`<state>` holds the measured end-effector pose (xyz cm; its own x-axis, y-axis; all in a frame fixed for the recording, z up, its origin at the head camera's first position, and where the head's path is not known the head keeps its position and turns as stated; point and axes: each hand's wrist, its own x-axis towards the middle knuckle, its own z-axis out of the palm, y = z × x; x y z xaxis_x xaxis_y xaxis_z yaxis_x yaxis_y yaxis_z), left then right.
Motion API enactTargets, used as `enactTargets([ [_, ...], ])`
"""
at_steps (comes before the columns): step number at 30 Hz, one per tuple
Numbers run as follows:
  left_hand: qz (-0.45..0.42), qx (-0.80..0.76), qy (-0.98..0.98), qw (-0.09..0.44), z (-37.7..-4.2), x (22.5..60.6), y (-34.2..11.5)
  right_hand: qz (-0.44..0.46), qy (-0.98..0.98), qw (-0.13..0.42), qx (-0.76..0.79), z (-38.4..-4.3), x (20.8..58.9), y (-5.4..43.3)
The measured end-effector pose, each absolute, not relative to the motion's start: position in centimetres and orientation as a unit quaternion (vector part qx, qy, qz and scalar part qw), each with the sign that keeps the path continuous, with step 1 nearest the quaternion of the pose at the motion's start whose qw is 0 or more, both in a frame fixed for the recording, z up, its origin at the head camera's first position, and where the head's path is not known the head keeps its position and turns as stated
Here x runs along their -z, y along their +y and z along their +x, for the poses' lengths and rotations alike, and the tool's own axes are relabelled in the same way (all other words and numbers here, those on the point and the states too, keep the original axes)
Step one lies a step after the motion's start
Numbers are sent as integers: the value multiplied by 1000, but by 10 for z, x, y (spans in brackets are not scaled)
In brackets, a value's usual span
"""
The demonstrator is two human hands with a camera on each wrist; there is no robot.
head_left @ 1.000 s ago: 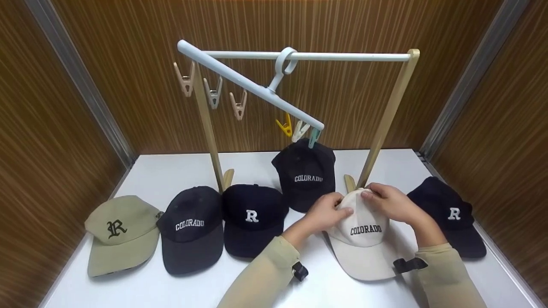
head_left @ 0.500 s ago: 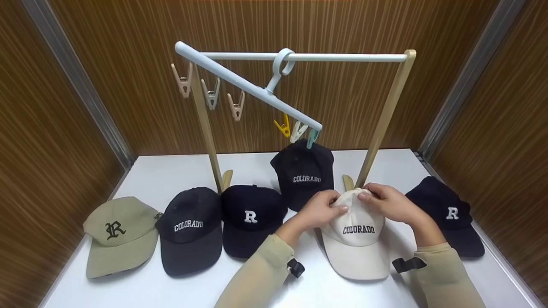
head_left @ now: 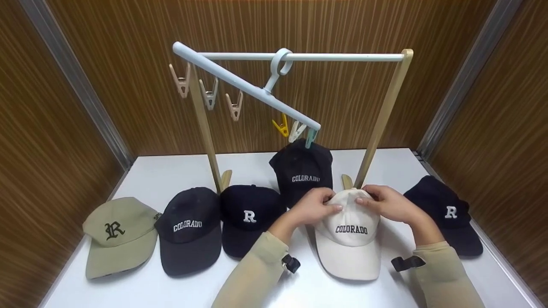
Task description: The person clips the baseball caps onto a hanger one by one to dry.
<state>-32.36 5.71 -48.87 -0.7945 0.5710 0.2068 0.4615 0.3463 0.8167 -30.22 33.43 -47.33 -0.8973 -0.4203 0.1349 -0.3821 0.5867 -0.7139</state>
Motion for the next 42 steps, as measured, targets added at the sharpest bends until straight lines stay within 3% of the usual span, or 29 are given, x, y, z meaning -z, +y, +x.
enactTargets([
  [8,316,-477,816,79,-325,486,49,-231,884,33,405,-302,475,332],
  [42,333,-456,817,118,-336,465,5,-190,848,-17,495,-300,483,284],
])
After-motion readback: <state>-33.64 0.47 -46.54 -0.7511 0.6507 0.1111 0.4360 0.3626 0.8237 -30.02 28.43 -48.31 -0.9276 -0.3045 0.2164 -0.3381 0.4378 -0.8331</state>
